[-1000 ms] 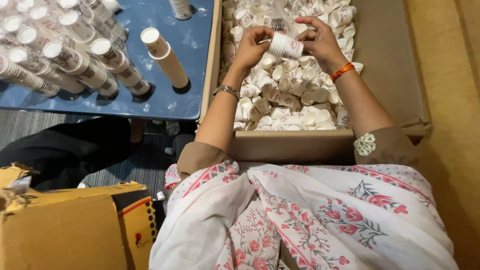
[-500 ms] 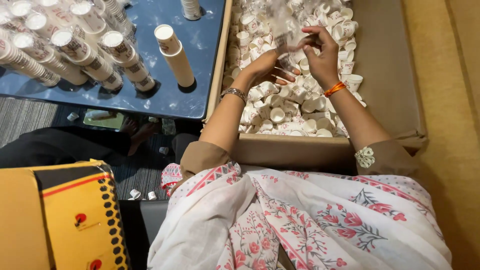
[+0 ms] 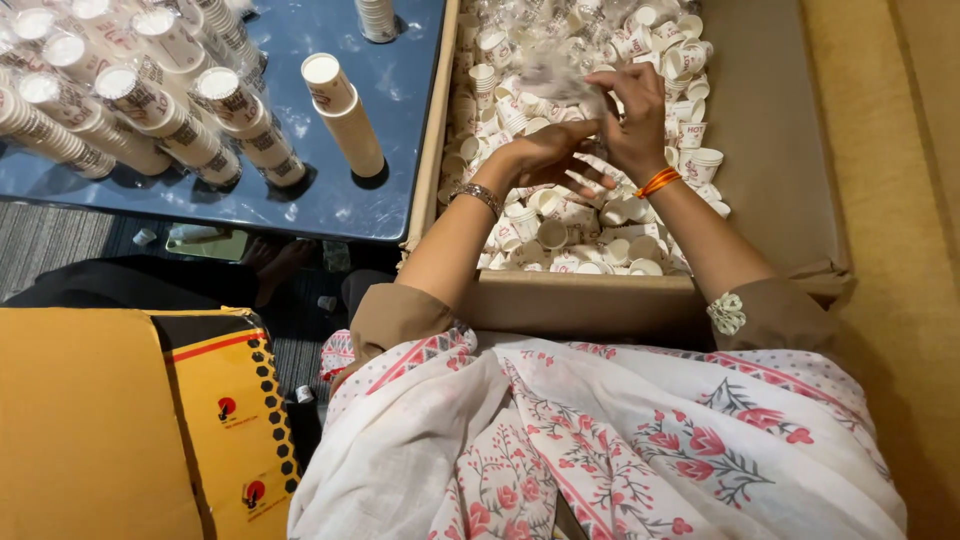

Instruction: Sorting and packing paper cups into boxes and plastic sleeves.

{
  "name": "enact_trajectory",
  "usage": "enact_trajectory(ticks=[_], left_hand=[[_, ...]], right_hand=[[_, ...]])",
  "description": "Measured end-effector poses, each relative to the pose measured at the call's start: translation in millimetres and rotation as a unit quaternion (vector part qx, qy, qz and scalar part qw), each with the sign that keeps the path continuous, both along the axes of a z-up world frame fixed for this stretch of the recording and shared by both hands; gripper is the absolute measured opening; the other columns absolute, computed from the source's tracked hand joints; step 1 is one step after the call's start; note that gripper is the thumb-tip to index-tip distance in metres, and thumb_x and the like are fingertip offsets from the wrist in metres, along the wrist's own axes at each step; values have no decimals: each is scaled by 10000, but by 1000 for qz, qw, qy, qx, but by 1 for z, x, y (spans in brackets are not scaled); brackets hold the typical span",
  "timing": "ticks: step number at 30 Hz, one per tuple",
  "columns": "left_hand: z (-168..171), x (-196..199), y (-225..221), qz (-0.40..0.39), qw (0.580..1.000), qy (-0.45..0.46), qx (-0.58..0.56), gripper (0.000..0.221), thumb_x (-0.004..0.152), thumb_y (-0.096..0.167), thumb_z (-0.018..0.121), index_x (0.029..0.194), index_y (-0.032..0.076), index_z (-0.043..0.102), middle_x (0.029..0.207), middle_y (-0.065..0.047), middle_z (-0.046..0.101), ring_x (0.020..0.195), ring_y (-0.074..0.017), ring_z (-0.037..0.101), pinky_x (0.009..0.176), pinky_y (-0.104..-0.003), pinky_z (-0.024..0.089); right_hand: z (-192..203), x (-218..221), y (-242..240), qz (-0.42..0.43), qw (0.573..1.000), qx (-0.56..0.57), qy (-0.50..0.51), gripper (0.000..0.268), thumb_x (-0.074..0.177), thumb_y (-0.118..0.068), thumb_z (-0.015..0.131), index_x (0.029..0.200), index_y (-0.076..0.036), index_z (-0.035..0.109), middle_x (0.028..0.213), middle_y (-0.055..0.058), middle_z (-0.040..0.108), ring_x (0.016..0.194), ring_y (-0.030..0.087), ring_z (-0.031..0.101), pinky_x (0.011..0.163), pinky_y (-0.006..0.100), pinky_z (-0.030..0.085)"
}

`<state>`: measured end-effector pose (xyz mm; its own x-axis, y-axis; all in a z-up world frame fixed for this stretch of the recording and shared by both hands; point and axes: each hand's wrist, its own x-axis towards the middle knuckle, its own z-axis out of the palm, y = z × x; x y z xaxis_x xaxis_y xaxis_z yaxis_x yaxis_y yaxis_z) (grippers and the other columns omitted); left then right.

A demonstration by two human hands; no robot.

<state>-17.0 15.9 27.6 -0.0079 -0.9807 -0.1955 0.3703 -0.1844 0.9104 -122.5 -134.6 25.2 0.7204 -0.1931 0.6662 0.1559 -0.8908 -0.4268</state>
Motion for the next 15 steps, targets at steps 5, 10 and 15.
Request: enact_trajectory(ticks=[5, 10, 15], left_hand=[[-15, 5, -11, 71, 996, -46, -32, 560, 985, 384, 592, 1408, 52, 433, 1282, -120, 639, 971, -224, 762, 760, -316, 684], [-36, 21, -16, 118, 988, -83, -46, 440, 967, 328, 676, 1293, 42, 603, 1138, -57, 677, 817, -126, 728, 666, -247, 644], [-30, 20, -10, 119, 982, -145, 19, 366, 975, 314, 700, 1167, 5, 661, 983, -46, 703, 694, -108, 715, 545, -240, 593]], right_hand=[[-18, 8, -5, 66, 996, -42, -33, 277, 949, -172, 724, 1186, -47, 651, 1171, 117, 653, 1151, 234, 604, 994, 407, 528], [-41, 15, -27, 232, 943, 238, -10, 385, 1069, -209, 644, 1407, -65, 526, 1350, 73, 566, 1262, 182, 565, 1061, 343, 507], [-96, 18, -77, 103, 910, 307, 258, 288, 1064, -207, 607, 1268, -9, 655, 1182, 55, 676, 1054, 136, 595, 914, 296, 499]])
